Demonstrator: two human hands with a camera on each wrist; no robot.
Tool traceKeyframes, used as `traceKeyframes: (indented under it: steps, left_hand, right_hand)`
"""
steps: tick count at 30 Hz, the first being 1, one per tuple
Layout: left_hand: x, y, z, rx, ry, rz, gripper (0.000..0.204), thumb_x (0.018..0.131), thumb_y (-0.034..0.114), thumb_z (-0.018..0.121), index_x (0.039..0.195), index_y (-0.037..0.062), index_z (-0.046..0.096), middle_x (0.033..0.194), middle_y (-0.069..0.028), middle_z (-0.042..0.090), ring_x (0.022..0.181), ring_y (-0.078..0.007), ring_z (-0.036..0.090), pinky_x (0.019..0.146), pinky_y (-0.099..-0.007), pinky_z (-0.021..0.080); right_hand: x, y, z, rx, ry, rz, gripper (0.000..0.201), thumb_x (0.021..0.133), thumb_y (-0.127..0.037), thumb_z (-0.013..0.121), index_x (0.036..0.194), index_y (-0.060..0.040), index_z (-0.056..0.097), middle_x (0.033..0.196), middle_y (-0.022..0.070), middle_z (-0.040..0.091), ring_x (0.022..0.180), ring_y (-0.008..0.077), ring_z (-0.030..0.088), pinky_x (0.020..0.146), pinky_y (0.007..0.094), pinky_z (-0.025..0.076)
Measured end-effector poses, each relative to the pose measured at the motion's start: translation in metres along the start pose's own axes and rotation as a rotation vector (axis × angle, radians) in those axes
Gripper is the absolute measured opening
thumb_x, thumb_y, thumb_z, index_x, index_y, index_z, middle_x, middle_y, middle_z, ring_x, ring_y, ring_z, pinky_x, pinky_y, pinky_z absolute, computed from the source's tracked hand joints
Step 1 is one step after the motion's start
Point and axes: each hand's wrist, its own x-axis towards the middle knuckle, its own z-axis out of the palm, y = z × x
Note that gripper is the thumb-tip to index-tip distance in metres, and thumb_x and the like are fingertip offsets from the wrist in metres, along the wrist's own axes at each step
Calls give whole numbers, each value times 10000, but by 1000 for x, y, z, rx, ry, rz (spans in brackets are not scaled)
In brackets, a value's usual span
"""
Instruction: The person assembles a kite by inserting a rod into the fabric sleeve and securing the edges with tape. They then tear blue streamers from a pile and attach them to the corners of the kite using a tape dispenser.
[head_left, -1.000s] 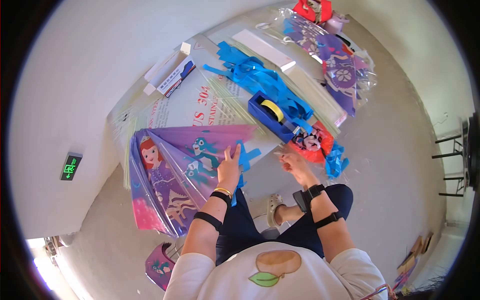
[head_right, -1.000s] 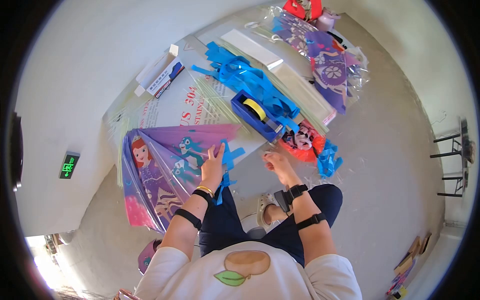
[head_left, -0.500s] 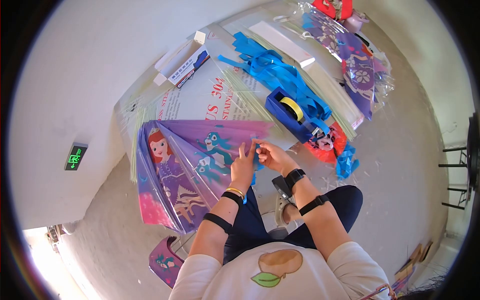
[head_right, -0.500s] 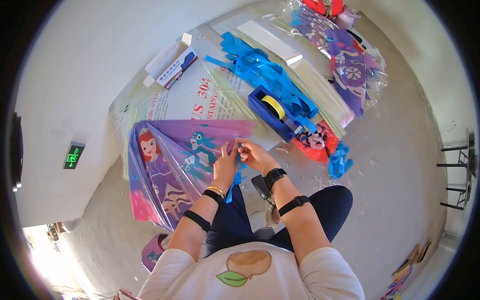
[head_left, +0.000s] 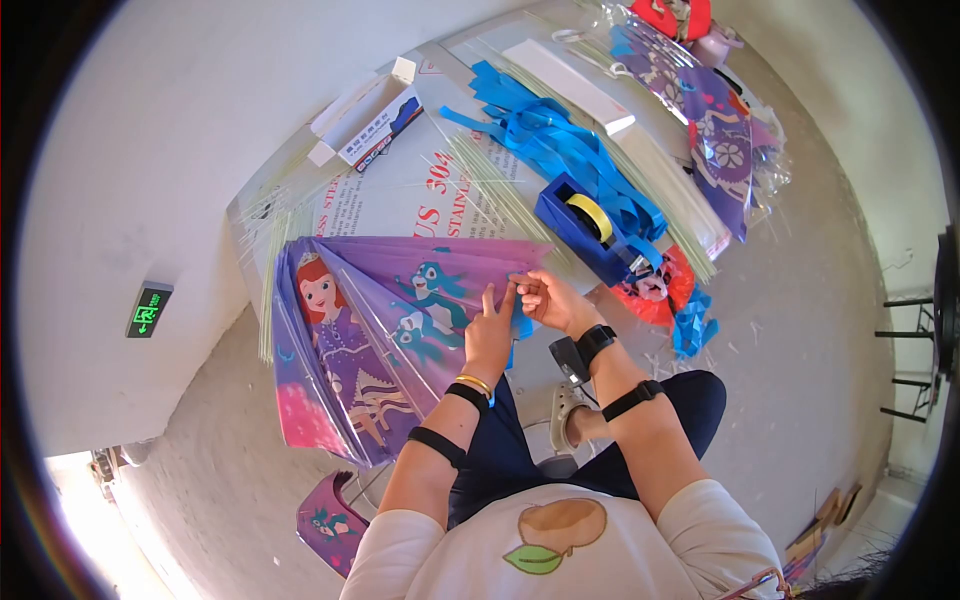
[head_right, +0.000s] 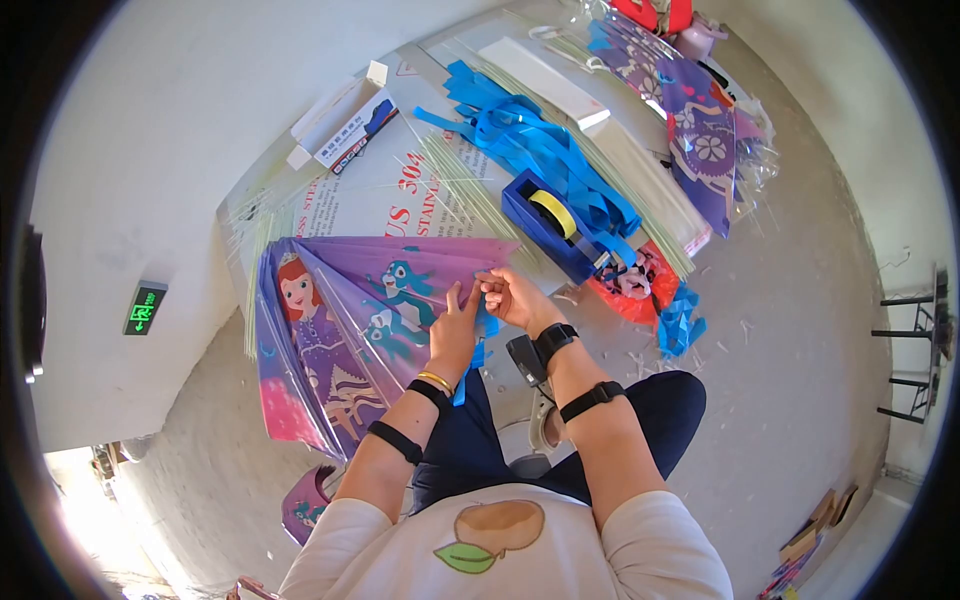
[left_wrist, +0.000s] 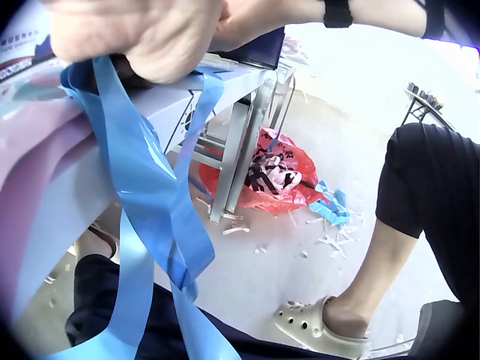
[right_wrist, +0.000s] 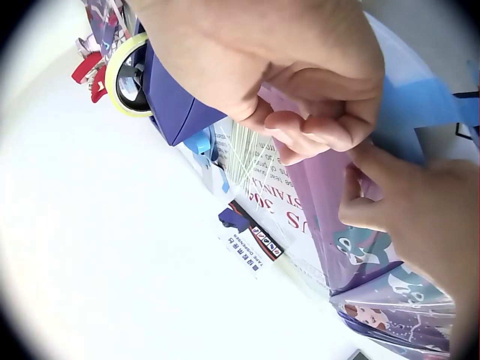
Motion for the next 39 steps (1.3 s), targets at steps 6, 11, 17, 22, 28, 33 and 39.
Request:
traceKeyframes:
  steps: [6, 11, 17, 22, 28, 33, 39]
  left_hand:
    - [2, 1, -2, 63, -17, 23, 802, 788, 23, 601, 1512, 179, 295, 1447, -187, 383, 722, -292, 706, 591, -369, 590]
    - [17, 4, -18, -51, 24, -68, 702, 829, 58, 574, 1481, 173, 341, 1265, -172, 472, 697, -308, 690, 572, -395, 571]
    - [33, -2, -18, -18, 26, -3, 547, 890, 86, 503, 1425, 185, 449, 1168, -166, 480, 692, -330, 678, 583, -414, 558]
    - [32, -1, -20, -24, -8, -12, 571, 889, 87, 507, 1445, 196, 435, 1174, -162, 472, 713, -332, 679, 597, -418, 558]
    - [30, -1, -15, -29, -11, 5, 648, 870, 72, 530, 1487, 198, 377, 1211, -169, 460, 734, -335, 683, 614, -418, 564]
    - [28, 8, -14, 54, -65, -4, 725, 846, 61, 561, 1518, 140, 302, 1271, -185, 450, 705, -329, 686, 609, -403, 569]
    - [25, 11, -13, 144, -32, 6, 773, 838, 55, 568, 1535, 83, 235, 1341, -193, 430, 619, -311, 676, 563, -380, 562]
  right_hand:
    - [3, -6, 3, -26, 40, 24, 283, 976, -205, 496, 1080, 39, 591, 730, 67, 573, 566, 136, 456, 531, 260, 407]
    - [8, -7, 1, -40, 87, 28, 251, 972, -200, 497, 1007, 21, 609, 745, 68, 578, 559, 134, 453, 508, 253, 398]
    - [8, -4, 1, -61, 127, 12, 186, 965, -174, 490, 938, -16, 584, 777, 64, 582, 556, 124, 452, 494, 250, 402]
    - [-5, 9, 8, 22, 94, -27, 150, 964, -148, 482, 972, -23, 565, 775, 58, 577, 542, 107, 442, 508, 245, 411]
    - [-23, 34, -2, 220, -78, 27, 245, 963, -115, 482, 1167, 14, 526, 744, 41, 579, 511, 92, 429, 500, 224, 394]
    - [-41, 26, -18, -552, 255, -377, 246, 928, -108, 518, 1130, -4, 612, 708, 51, 598, 560, 116, 522, 526, 268, 408]
    - [-19, 3, -20, -1293, 520, -867, 199, 867, -132, 572, 1002, -22, 671, 775, 142, 679, 710, 275, 667, 629, 376, 501]
